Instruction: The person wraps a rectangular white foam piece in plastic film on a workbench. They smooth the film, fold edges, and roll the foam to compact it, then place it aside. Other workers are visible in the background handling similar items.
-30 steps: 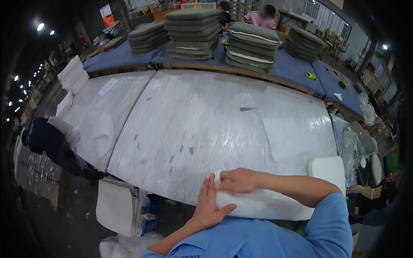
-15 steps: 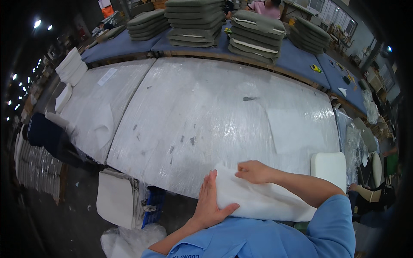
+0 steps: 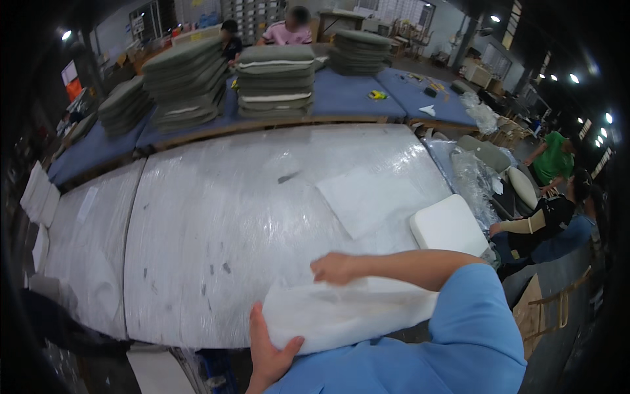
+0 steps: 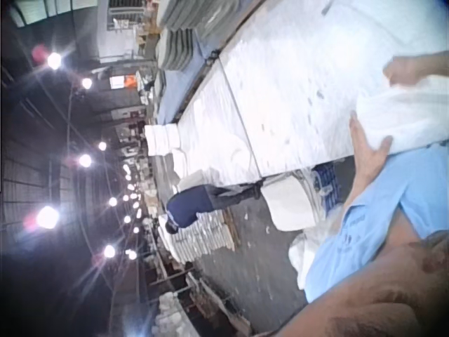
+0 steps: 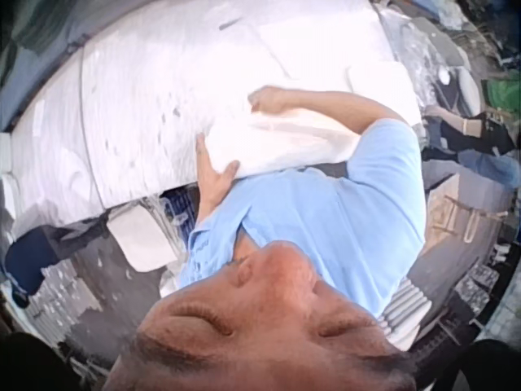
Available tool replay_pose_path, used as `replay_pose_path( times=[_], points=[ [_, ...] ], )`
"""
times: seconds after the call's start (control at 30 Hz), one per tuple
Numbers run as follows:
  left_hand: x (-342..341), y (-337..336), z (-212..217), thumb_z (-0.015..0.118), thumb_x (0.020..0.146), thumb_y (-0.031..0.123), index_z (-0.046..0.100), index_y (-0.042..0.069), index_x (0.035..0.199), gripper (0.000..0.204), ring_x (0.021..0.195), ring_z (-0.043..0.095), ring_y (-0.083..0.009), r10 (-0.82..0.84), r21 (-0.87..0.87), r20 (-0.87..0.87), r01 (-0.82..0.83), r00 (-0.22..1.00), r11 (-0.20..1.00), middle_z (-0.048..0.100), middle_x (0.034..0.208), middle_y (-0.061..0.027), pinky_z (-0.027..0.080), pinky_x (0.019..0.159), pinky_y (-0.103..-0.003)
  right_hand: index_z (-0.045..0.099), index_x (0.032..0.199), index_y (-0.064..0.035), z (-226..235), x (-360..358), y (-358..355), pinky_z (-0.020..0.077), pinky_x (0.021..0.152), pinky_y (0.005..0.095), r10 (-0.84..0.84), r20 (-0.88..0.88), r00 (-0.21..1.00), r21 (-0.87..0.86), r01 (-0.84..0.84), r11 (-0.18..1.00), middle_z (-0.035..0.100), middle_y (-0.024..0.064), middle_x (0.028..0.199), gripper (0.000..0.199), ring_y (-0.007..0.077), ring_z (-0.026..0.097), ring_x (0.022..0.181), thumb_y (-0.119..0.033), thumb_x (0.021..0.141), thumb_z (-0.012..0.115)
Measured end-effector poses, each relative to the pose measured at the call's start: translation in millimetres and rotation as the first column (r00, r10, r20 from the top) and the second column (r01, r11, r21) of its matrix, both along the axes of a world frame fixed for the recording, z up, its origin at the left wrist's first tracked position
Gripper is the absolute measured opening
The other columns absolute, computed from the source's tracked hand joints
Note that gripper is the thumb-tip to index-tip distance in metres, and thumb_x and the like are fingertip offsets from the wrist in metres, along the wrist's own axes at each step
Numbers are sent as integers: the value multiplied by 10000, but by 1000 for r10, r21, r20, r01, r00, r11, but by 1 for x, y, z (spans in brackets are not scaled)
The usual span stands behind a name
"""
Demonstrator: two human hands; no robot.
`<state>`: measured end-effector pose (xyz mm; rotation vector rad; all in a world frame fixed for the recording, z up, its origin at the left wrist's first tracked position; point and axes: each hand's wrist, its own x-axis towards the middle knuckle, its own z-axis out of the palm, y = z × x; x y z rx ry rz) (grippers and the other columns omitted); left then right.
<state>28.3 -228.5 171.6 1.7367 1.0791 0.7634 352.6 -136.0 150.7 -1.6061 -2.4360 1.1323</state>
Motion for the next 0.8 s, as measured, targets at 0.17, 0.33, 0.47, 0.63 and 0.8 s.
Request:
replay_pose_path(
  times=[0.17, 0.33, 0.47, 0.63, 0.8],
  points=[
    [8, 9, 9, 807, 859, 422, 167, -127, 1587, 1114, 1491, 307, -497, 7, 5, -72, -7, 997, 1000, 287, 1588, -380, 249, 1234, -519, 710, 1122, -73, 69, 14, 11, 550, 866, 386, -280, -279, 919, 21, 297, 955, 748, 162, 1084, 185, 324, 710, 991, -212, 1028, 631],
    [10, 11, 17, 795, 882, 417, 164, -128, 1587, 1093, 1467, 357, -480, 7, -27, -2, -7, 1000, 1000, 303, 1578, -381, 292, 1215, -509, 704, 1139, -57, 42, 8, -30, 532, 862, 438, -182, -189, 965, 76, 199, 977, 715, 170, 1048, 316, 352, 687, 984, -334, 1063, 572],
    [11, 14, 15, 791, 890, 416, 160, -126, 1590, 1088, 1454, 374, -473, 25, -21, -8, -25, 1000, 999, 315, 1571, -376, 298, 1212, -505, 689, 1144, -59, 45, 15, -67, 515, 897, 461, -130, -119, 984, -130, 114, 985, 676, 197, 1122, 380, 363, 663, 1029, -402, 1067, 543],
    [12, 10, 14, 794, 884, 409, 160, -116, 1594, 1087, 1451, 376, -460, 4, -37, -21, -5, 1000, 999, 315, 1572, -366, 300, 1208, -511, 688, 1163, -81, 53, 31, -71, 517, 909, 449, -113, 11, 994, -266, 112, 957, 684, 197, 1090, 412, 343, 666, 1052, -459, 1042, 573],
    [9, 9, 13, 799, 872, 397, 157, -110, 1596, 1092, 1450, 377, -457, 13, -19, -26, -14, 1000, 1000, 316, 1573, -356, 309, 1202, -514, 677, 1080, -80, 76, -9, -49, 523, 853, 443, -121, -318, 940, -199, 58, 978, 699, 170, 974, 358, 331, 679, 977, -430, 1024, 622]
  ],
)
